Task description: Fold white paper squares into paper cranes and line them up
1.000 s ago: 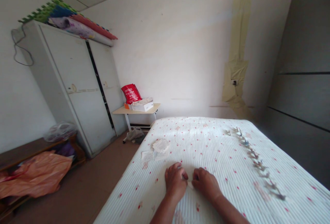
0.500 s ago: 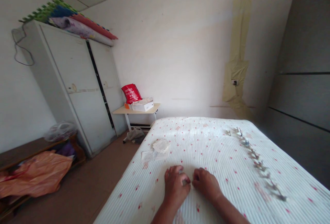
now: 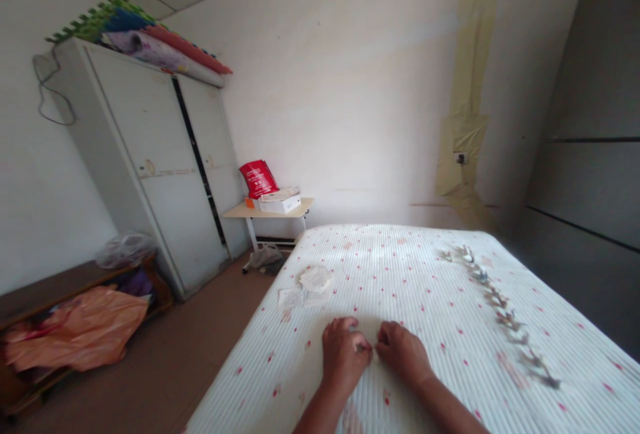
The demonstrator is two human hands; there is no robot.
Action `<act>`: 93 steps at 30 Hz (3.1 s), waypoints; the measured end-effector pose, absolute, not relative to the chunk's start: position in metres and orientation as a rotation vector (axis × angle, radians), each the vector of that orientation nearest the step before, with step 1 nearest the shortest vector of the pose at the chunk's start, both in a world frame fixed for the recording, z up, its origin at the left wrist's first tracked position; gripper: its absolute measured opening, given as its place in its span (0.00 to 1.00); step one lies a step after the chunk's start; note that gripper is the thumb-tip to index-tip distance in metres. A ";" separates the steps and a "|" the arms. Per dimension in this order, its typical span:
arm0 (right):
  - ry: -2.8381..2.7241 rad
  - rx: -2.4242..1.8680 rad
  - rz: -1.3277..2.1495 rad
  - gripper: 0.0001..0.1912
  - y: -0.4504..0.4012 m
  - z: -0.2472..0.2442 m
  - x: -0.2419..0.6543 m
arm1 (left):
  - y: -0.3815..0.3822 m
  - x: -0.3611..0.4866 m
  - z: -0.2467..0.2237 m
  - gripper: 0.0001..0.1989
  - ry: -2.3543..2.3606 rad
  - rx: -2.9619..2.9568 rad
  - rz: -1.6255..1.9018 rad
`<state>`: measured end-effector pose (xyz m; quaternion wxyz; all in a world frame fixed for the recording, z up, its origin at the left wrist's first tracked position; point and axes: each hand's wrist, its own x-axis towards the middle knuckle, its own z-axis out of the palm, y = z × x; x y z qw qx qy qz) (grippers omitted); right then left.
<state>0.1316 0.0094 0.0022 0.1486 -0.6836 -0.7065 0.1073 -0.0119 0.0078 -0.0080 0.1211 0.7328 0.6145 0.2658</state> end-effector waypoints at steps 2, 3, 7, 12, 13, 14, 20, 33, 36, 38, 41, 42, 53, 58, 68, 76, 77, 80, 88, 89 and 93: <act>-2.014 -1.944 0.354 0.08 0.011 0.001 0.133 | 0.009 -0.011 -0.009 0.01 1.816 2.139 0.789; -2.007 -1.935 0.377 0.08 0.012 0.001 0.134 | 0.009 -0.011 -0.009 0.01 1.825 2.136 0.787; -1.999 -1.908 0.413 0.10 0.012 -0.001 0.137 | 0.007 -0.009 -0.005 0.01 1.844 2.122 0.776; -2.024 -1.819 0.330 0.07 0.004 0.000 0.137 | 0.006 -0.008 -0.001 0.02 1.856 2.113 0.732; -2.030 -1.799 0.317 0.06 0.002 0.000 0.137 | 0.005 -0.008 -0.001 0.02 1.857 2.109 0.727; -2.033 -1.780 0.304 0.05 0.000 0.000 0.136 | 0.005 -0.008 -0.001 0.02 1.854 2.104 0.729; -2.018 -1.768 0.295 0.03 -0.004 0.001 0.134 | 0.005 -0.008 -0.002 0.02 1.837 2.087 0.764; -2.003 -1.887 0.340 0.06 -0.002 0.007 0.130 | 0.003 -0.007 0.003 0.03 1.858 2.072 0.749; -1.994 -1.925 0.361 0.07 -0.002 0.009 0.129 | 0.003 -0.007 0.004 0.04 1.854 2.067 0.749; -1.990 -1.929 0.375 0.08 -0.002 0.009 0.129 | 0.003 -0.008 0.004 0.04 1.849 2.064 0.740; -1.986 -1.917 0.394 0.08 -0.001 0.009 0.130 | 0.004 -0.008 0.005 0.04 1.845 2.065 0.723; -1.986 -1.914 0.401 0.08 -0.001 0.008 0.130 | 0.004 -0.008 0.005 0.04 1.841 2.068 0.721; -1.998 -1.900 0.421 0.08 0.000 0.005 0.133 | 0.006 -0.008 -0.002 0.08 1.845 2.079 0.755; -1.982 -1.930 0.365 0.05 -0.003 0.009 0.128 | 0.005 -0.008 -0.001 0.08 1.844 2.102 0.765; -1.994 -1.880 0.403 0.08 -0.002 0.004 0.132 | 0.004 -0.007 0.001 0.09 1.842 2.076 0.730; -1.990 -1.856 0.389 0.06 0.001 0.003 0.133 | 0.003 -0.006 -0.001 0.09 1.844 2.087 0.801; -1.989 -1.859 0.382 0.07 0.001 0.002 0.132 | 0.003 -0.006 -0.001 0.08 1.846 2.093 0.811; -1.993 -1.875 0.341 0.08 0.001 0.002 0.132 | 0.002 -0.005 -0.001 0.05 1.846 2.107 0.841; -2.034 -1.915 0.334 0.14 0.004 0.005 0.131 | 0.001 -0.005 0.001 0.02 1.851 2.114 0.812; -2.034 -1.923 0.329 0.14 0.003 0.005 0.131 | 0.001 -0.006 0.002 0.02 1.854 2.113 0.802; -2.026 -1.926 0.301 0.11 0.002 0.007 0.131 | 0.000 -0.006 0.002 0.03 1.856 2.124 0.800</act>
